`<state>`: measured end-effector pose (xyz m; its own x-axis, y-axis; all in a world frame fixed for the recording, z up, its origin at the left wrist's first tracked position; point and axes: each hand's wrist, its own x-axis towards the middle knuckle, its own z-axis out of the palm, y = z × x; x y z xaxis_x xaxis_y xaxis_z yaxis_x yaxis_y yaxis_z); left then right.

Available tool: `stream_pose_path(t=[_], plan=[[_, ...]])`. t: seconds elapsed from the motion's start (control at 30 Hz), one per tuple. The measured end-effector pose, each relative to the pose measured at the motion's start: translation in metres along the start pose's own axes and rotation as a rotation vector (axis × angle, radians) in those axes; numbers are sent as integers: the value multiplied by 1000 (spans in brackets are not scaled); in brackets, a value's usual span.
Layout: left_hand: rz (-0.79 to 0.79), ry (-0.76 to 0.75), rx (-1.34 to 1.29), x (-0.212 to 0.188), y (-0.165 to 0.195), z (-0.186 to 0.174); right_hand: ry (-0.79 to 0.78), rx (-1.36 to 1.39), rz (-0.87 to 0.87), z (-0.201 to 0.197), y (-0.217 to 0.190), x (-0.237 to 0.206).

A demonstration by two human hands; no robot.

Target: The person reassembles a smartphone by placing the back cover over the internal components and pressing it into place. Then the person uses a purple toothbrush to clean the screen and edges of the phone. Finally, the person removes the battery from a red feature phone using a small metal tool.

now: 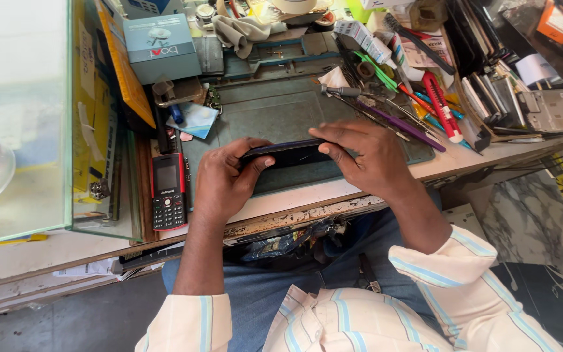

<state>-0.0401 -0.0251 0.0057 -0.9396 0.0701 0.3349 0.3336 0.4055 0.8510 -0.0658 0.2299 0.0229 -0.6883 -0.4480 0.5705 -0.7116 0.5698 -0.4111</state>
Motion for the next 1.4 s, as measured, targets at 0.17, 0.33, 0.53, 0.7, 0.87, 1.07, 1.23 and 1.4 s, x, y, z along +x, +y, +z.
stream_pose_path(t=[0.17,0.33,0.53,0.7,0.87,1.07,1.23,1.4], plan=[[21,-1,16,0,-1,0,-20,-130,-204,14,-15,19],[98,15,-11,-1,-2,-1,-48,-158,-127,32,-25,24],[39,7,-13,0,-1,0,-4,-133,-129,34,-24,22],[24,8,-7,0,1,-2,-25,-101,-107,30,-26,28],[50,16,-14,1,-2,-2,-21,-131,-161,30,-33,29],[-56,-8,-18,3,-5,0,-42,-111,-52,38,-31,28],[-120,2,1,2,-10,2,42,-18,-50,31,-16,22],[-85,79,-82,2,-13,5,66,140,187,16,10,8]])
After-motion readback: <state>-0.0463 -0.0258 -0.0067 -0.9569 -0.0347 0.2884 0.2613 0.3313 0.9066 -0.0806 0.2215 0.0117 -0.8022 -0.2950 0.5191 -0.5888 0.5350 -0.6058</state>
